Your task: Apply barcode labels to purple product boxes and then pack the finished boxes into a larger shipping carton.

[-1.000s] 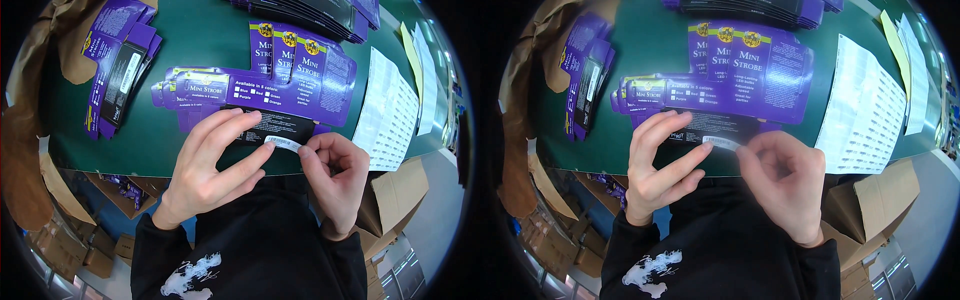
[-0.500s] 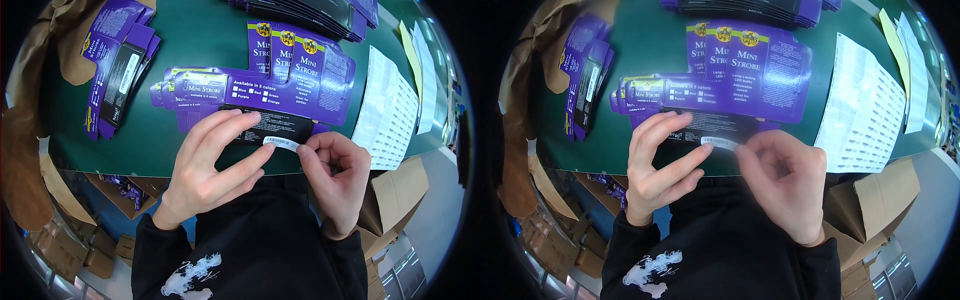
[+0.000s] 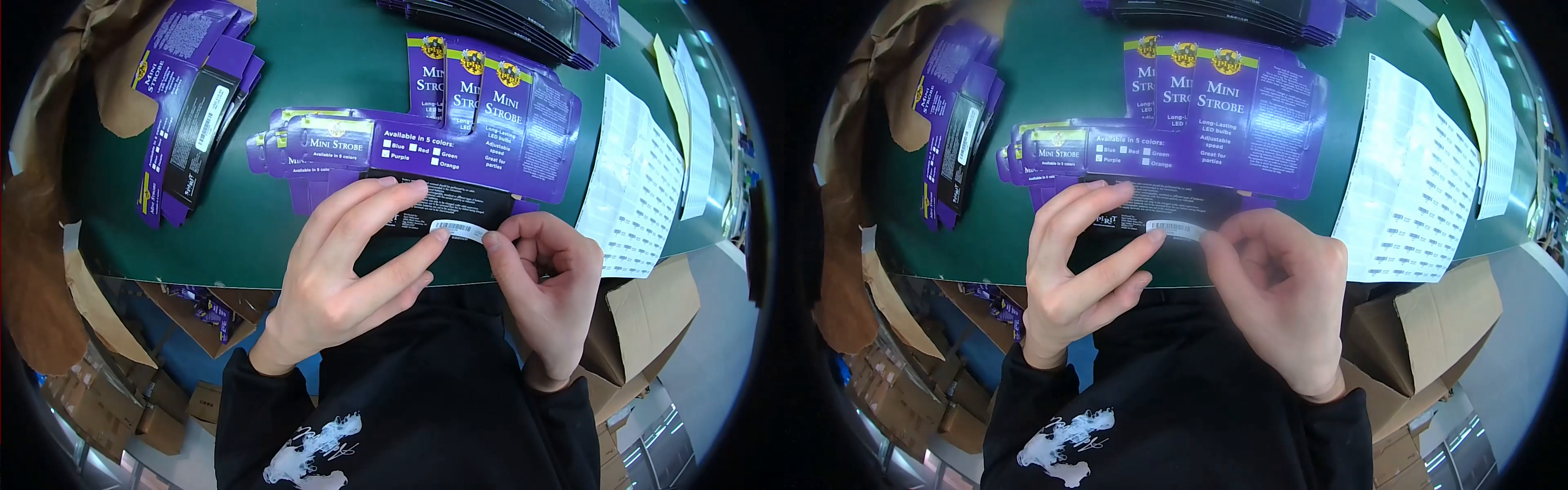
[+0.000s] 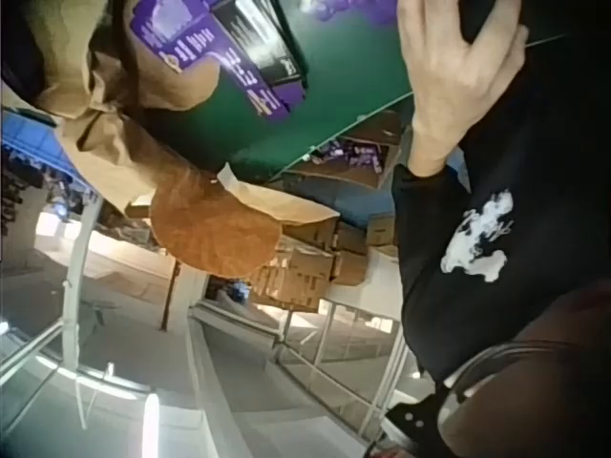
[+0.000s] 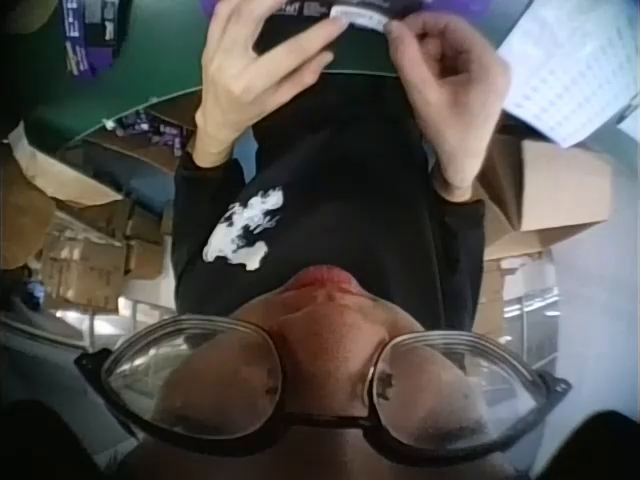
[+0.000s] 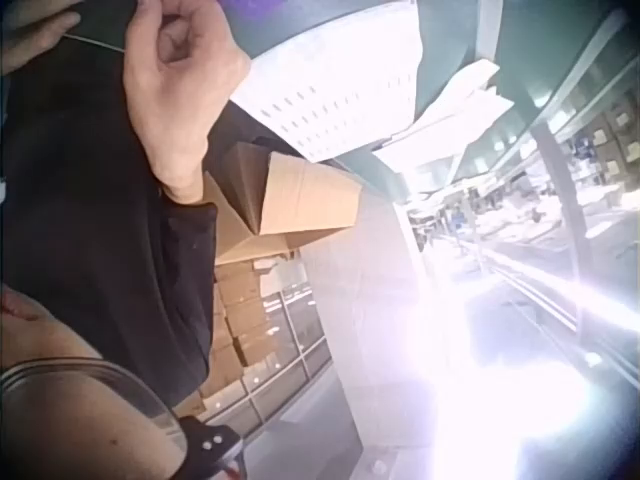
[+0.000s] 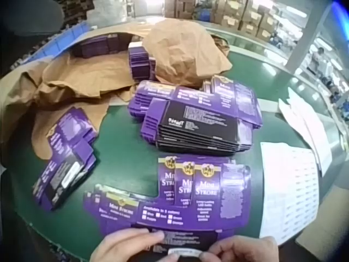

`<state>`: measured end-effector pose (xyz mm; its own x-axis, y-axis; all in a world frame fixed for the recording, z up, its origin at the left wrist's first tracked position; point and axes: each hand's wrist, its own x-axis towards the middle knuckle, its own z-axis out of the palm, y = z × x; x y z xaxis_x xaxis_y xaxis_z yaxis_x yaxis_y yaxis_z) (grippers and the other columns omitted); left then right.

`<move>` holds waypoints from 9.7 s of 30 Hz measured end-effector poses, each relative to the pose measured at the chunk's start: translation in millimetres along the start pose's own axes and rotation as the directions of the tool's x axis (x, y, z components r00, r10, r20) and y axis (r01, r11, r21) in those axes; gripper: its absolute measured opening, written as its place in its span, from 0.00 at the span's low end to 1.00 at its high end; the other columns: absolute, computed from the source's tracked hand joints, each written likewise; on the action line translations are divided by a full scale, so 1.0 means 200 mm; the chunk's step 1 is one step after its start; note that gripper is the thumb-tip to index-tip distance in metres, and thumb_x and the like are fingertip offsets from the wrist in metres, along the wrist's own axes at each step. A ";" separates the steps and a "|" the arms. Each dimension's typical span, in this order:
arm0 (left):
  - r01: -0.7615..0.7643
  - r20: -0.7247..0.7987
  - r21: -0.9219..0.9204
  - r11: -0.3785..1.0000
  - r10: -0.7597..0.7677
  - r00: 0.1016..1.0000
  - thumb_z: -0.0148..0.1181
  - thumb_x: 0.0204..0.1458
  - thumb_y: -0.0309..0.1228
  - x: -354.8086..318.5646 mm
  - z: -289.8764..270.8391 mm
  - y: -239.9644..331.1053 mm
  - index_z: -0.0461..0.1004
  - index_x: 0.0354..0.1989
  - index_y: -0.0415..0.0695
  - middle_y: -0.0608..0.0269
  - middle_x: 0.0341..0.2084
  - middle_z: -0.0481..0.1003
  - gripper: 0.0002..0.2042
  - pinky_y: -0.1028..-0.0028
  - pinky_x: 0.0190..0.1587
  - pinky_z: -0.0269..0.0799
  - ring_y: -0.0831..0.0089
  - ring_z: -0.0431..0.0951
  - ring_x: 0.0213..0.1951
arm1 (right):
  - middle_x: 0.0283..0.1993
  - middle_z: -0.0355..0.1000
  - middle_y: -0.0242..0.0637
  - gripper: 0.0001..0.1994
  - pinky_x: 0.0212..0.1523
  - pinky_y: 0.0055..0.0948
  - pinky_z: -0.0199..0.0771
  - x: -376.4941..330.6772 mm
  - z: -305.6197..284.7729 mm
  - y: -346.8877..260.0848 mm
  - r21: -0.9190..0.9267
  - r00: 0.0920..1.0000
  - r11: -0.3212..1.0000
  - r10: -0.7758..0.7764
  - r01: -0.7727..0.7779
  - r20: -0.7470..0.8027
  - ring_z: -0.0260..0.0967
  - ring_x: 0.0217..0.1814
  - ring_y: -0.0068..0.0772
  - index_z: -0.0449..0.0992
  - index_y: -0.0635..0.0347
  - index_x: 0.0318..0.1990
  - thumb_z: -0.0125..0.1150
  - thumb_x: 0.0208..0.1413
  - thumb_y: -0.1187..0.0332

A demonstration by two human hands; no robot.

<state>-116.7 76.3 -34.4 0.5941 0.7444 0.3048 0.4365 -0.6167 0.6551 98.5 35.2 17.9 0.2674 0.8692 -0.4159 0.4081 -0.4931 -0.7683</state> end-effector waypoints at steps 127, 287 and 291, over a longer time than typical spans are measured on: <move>-0.038 0.110 0.262 0.964 0.009 0.994 0.81 0.36 0.29 0.20 -0.27 0.21 0.71 0.37 0.41 0.45 0.60 0.72 0.23 0.54 0.66 0.67 0.46 0.71 0.64 | 0.29 0.74 0.26 0.05 0.28 0.13 0.61 0.02 -0.03 0.44 0.704 0.828 0.445 -0.383 0.554 -0.409 0.67 0.28 0.10 0.73 0.67 0.43 0.56 0.62 0.82; 0.108 -0.119 0.016 0.994 -0.106 0.987 0.70 0.44 0.28 -0.05 0.05 0.07 0.87 0.44 0.47 0.48 0.56 0.76 0.15 0.52 0.63 0.68 0.41 0.69 0.63 | 0.75 0.59 0.57 0.04 0.77 0.53 0.47 0.02 0.14 0.10 -0.328 0.820 0.822 -0.540 0.466 -0.189 0.47 0.82 0.62 0.78 0.63 0.26 0.69 0.46 0.76; 0.110 -0.116 0.021 0.994 -0.107 0.988 0.70 0.44 0.28 -0.05 0.05 0.07 0.87 0.44 0.47 0.48 0.55 0.76 0.15 0.52 0.63 0.68 0.42 0.69 0.62 | 0.75 0.59 0.56 0.04 0.77 0.52 0.47 0.02 0.14 0.10 -0.334 0.820 0.821 -0.540 0.463 -0.191 0.48 0.81 0.61 0.78 0.63 0.26 0.69 0.46 0.76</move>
<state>-109.9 58.5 -35.7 0.4620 0.8304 0.3113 0.5132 -0.5366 0.6698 84.0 29.9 -13.4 0.1653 0.9720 0.1670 0.7505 -0.0141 -0.6607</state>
